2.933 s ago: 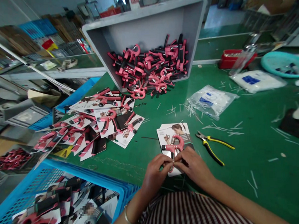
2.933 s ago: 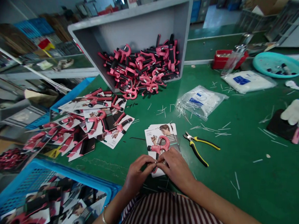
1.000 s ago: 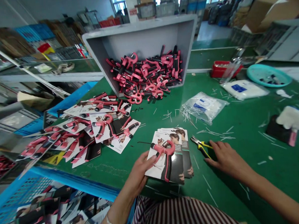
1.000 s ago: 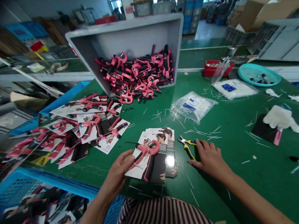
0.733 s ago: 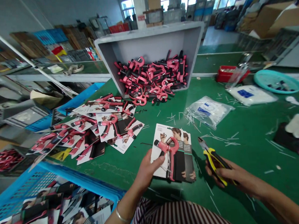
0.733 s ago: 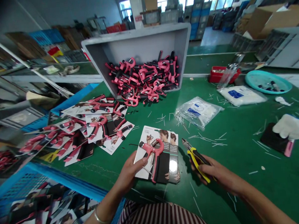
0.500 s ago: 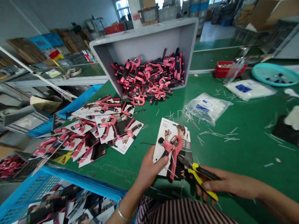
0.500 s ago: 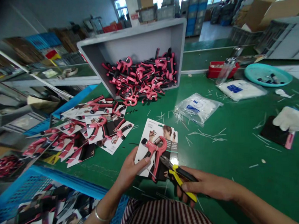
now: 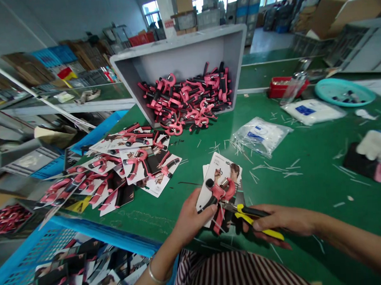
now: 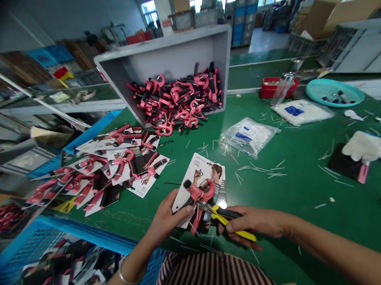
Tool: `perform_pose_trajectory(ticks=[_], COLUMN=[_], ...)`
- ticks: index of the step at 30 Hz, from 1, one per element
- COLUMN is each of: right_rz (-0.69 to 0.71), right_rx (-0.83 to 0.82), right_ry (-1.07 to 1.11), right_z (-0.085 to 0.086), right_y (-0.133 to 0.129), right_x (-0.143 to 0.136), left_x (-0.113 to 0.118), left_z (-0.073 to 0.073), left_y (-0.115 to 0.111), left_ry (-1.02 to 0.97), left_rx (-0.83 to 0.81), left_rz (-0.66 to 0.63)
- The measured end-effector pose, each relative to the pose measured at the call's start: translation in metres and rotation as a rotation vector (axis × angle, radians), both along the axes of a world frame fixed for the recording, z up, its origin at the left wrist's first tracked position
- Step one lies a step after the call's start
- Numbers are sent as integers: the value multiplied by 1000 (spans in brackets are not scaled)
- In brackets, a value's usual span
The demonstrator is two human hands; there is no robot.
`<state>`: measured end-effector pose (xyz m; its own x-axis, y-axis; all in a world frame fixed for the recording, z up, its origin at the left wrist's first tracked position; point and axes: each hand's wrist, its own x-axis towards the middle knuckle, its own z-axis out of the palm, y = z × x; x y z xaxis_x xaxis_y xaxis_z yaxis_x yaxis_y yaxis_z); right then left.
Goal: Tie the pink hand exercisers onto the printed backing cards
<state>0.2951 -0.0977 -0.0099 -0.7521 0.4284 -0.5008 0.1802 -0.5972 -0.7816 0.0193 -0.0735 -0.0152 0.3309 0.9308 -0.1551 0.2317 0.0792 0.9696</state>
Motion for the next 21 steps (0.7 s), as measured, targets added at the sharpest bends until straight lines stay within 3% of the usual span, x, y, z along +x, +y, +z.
perform_pose_trajectory(ticks=[3,6,8,10,13,18,21], right_rz=[-5,58,169,290,212,-108,-219], right_rx=[236,704,990,1097,929,58,-201], right_ry=[-110,-344,-410,-355,-217,337,548], right_z=[1,9,15,19,19,-3,-21], right_y=[-7,-11,-11,-10,-8,-22,-35], right_x=[-5,-12,-17,-22,-28,-41,-58], left_x=[0,3,6,12,21,37,45], left_z=[-4,-9,-12,-14,-10,9,14], left_y=[1,4,8,12,17,21,18], left_ry=[-216,-359,-388,-411,-507,-724,-804], left_rx=[-189,-332,-418,-451,-330,-161,-150], left_rz=[65,94,83,97,244,465,487])
